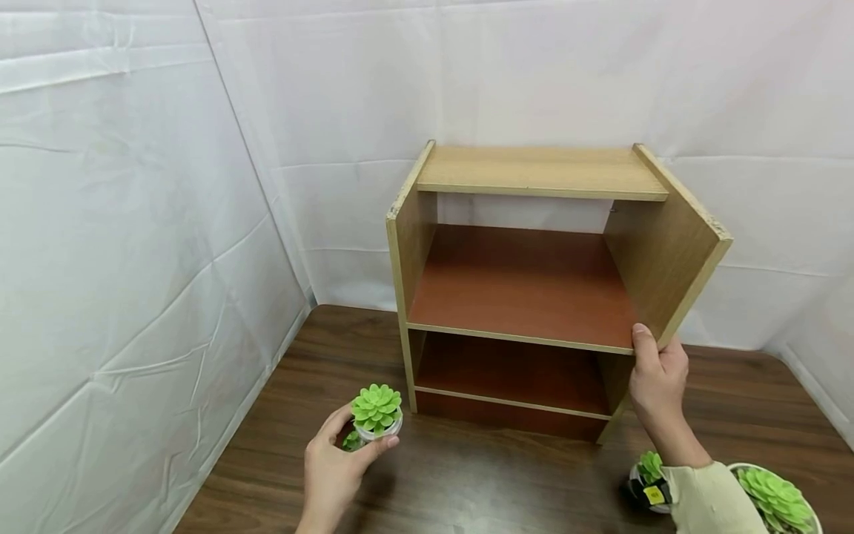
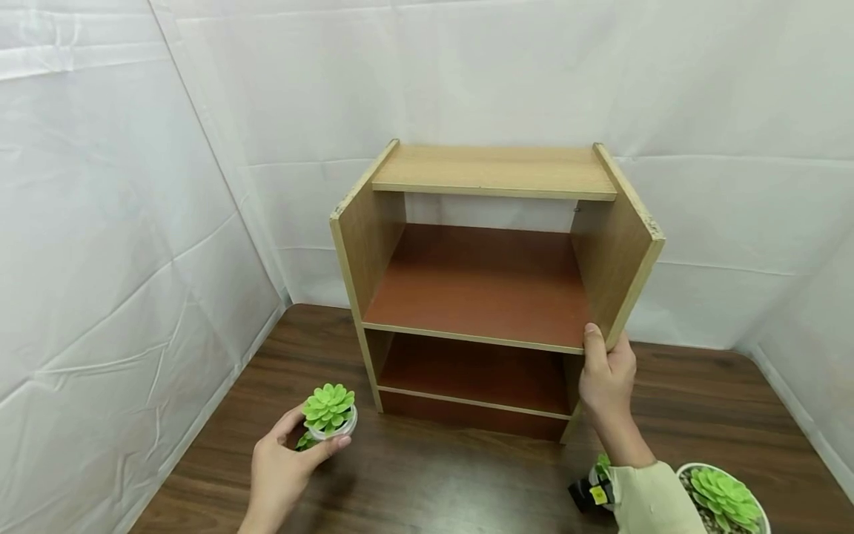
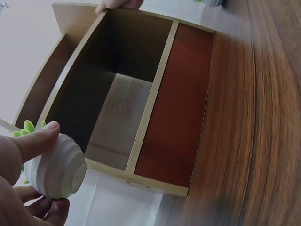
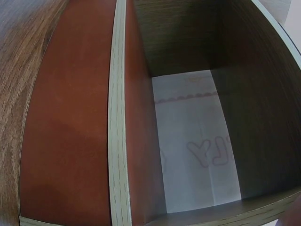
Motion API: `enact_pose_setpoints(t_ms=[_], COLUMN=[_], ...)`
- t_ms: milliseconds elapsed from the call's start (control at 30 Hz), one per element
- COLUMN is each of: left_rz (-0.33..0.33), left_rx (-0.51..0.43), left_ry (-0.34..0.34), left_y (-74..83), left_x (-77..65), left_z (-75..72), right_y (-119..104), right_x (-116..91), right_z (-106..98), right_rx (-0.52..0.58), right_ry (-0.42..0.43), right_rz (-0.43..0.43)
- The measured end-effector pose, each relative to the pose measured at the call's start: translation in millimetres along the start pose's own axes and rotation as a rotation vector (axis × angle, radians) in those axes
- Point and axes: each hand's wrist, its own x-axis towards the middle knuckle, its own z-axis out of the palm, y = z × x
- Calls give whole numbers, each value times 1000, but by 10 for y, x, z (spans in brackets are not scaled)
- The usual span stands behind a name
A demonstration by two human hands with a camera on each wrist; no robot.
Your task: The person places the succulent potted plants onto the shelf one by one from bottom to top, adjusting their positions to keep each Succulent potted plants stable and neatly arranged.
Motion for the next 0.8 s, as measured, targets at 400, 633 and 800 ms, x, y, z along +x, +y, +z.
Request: enact_pose_setpoints(t_ms=[400,633,800], left_rz=[74,125,107], left_rx=[-43,-118,-134], left_ry=[-6,-20,-21], left_y=[-10,-11,-26], left_x=[25,24,12], left_z=[144,222,263], right_y=[9,8,2], right_x=[0,-6,-6], right_z=[15,19,21], right_rx=[10,24,11], right_ry=[27,34,34], right_rz=[-27,-27,-24])
